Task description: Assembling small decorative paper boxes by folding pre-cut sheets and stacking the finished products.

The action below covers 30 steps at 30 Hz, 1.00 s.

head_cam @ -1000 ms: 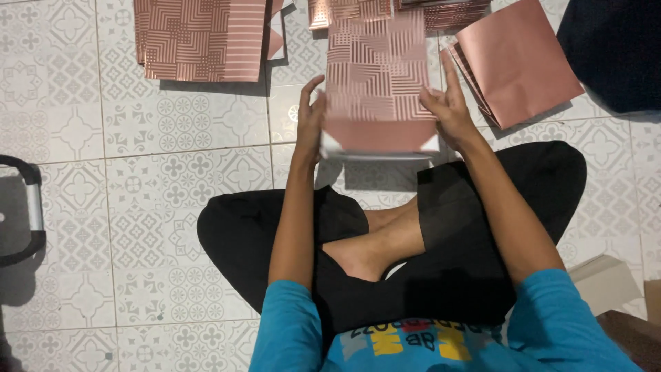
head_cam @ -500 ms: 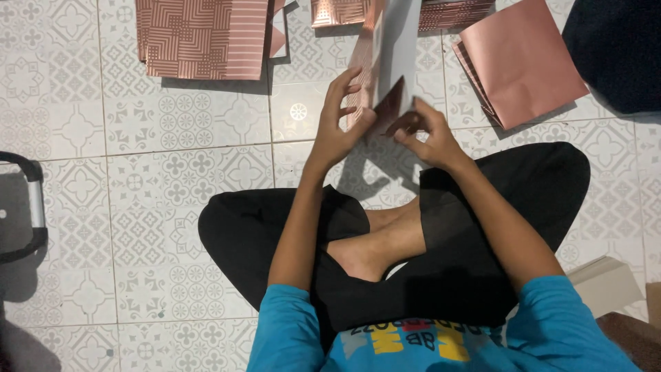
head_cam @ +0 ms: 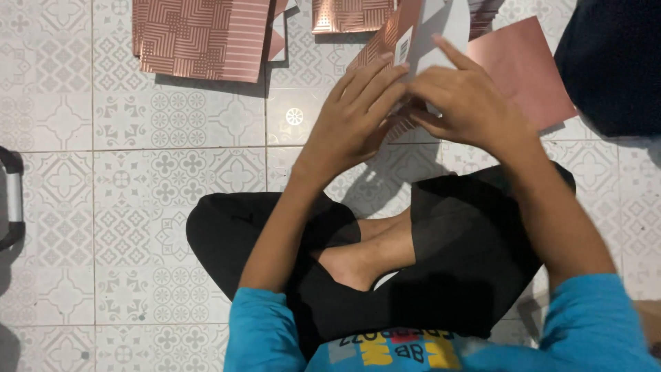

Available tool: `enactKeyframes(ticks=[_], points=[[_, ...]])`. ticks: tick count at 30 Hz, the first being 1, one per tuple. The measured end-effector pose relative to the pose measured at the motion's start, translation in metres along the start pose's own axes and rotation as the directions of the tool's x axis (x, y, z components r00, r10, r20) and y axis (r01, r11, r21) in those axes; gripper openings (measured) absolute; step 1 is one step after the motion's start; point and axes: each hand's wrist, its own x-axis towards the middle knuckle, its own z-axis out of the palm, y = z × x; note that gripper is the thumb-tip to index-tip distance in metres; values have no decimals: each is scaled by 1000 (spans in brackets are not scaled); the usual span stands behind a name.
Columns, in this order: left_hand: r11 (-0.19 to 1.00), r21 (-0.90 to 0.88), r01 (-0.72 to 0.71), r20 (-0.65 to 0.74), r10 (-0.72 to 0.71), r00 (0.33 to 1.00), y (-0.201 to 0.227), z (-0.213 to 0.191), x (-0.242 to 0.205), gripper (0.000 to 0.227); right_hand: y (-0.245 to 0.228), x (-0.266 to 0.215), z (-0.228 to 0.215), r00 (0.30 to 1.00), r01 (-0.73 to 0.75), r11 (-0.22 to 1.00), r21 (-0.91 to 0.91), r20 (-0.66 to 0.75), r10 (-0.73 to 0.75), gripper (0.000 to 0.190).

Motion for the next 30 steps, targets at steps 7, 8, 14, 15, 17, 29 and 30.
enactKeyframes(ticks=[7,8,14,15,17,29,30], points=[[973,104,-205,111,194,975,-31,-23,2,29,-4,32,-21,893,-115,992,58,443,78,26],[962,138,-236,140,217,966,-35,-25,-1,31,-7,35,-24,865,-138,988,66,494,88,31],[921,247,-302,208,254,944,-38,-47,-14,22,-14,34,-26,823,-79,979,189,566,-43,46],[914,250,-318,201,272,941,-38,-49,-15,16,-14,30,-26,820,-79,980,183,571,-40,51],[930,224,-291,233,239,943,-33,-58,-17,15,-9,19,-23,814,-87,992,87,580,21,54],[975,200,-99,133,73,988,-31,-43,-26,33,-5,13,-24,936,-62,998,28,348,48,48],[968,215,-127,79,112,991,-32,-37,-28,30,-8,13,-25,953,-35,999,32,301,24,51]])
